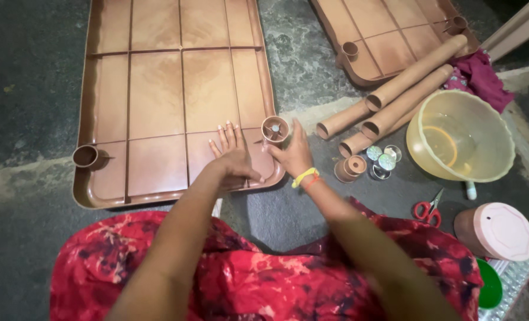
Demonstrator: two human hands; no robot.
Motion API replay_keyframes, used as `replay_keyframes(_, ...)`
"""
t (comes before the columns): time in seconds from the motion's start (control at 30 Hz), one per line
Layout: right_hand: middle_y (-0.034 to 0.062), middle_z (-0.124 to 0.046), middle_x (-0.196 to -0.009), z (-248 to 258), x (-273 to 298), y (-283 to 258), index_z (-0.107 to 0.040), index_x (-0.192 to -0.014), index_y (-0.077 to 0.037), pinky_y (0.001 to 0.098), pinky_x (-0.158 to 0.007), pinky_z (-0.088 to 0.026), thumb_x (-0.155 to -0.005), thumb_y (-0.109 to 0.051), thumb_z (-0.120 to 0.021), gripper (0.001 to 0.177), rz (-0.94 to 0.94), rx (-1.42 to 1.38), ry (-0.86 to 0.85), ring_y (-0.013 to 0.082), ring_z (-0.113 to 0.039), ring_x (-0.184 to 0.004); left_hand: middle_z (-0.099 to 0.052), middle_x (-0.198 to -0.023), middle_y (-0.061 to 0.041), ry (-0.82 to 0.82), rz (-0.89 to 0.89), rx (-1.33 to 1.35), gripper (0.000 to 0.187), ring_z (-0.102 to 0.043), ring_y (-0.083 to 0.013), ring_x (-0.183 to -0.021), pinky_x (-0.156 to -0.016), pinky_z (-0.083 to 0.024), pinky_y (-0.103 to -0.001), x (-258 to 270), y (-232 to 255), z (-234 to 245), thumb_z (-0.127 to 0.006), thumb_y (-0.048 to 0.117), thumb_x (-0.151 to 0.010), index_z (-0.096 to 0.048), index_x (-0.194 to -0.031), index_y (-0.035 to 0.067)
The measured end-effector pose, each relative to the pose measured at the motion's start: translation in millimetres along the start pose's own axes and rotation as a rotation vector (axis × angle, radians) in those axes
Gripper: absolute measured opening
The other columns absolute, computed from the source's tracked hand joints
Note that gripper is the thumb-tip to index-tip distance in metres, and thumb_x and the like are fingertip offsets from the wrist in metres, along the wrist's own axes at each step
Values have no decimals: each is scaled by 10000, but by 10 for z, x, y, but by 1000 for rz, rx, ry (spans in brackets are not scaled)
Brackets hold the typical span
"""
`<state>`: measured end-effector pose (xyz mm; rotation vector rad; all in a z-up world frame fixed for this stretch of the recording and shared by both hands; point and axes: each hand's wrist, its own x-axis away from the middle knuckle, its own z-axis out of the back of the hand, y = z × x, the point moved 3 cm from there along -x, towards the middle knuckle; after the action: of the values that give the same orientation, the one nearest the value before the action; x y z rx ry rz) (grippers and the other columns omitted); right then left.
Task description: The person inserts small cylindrical plastic feet into the corners of a brown plastic tray, then wipes the tray surface with a cloth. The person handles the tray and feet by hand, then uses a cloth to wipe the tray.
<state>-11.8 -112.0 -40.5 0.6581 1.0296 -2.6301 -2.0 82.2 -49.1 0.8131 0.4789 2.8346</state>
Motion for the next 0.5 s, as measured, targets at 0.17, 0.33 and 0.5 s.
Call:
replay_keyframes(0.17, 255, -733, -1021, -179, 315, 292, -673, -1122, 6, 504, -866, -544, -913, -372, -635, 434, -439, -54, -331, 443, -701, -997, 126, -1690, -266, 179, -63, 190, 1541, 205, -433, -1554, -1178, 86, -722, -24, -101, -43, -812, 757, -577, 61, -1623, 38)
replay_keyframes(0.33, 279, -721, -909, -464, 359, 569, -768, -939, -59, 533, -834, -538, -865, -274, -597, 284, -413, 29, -458, 471, -690, -917, -183, -1669, -252, 487, -271, 300, 1363, -121, -407, -1542, -1205, -118, -600, -58, 71, 70, -787, 742, -645, -152, -1613, 23)
replay_keyframes(0.5, 272, -723, -888, -843, 445, 850, -741, -806, 3, 527, -788, -547, -849, -244, -603, 287, -289, -85, -421, 463, -700, -883, -629, -1350, -272, 353, -504, 1306, 941, -605, -346, -1238, -1061, -490, -455, -504, 417, 322, -668, 683, -860, -541, -1454, -35)
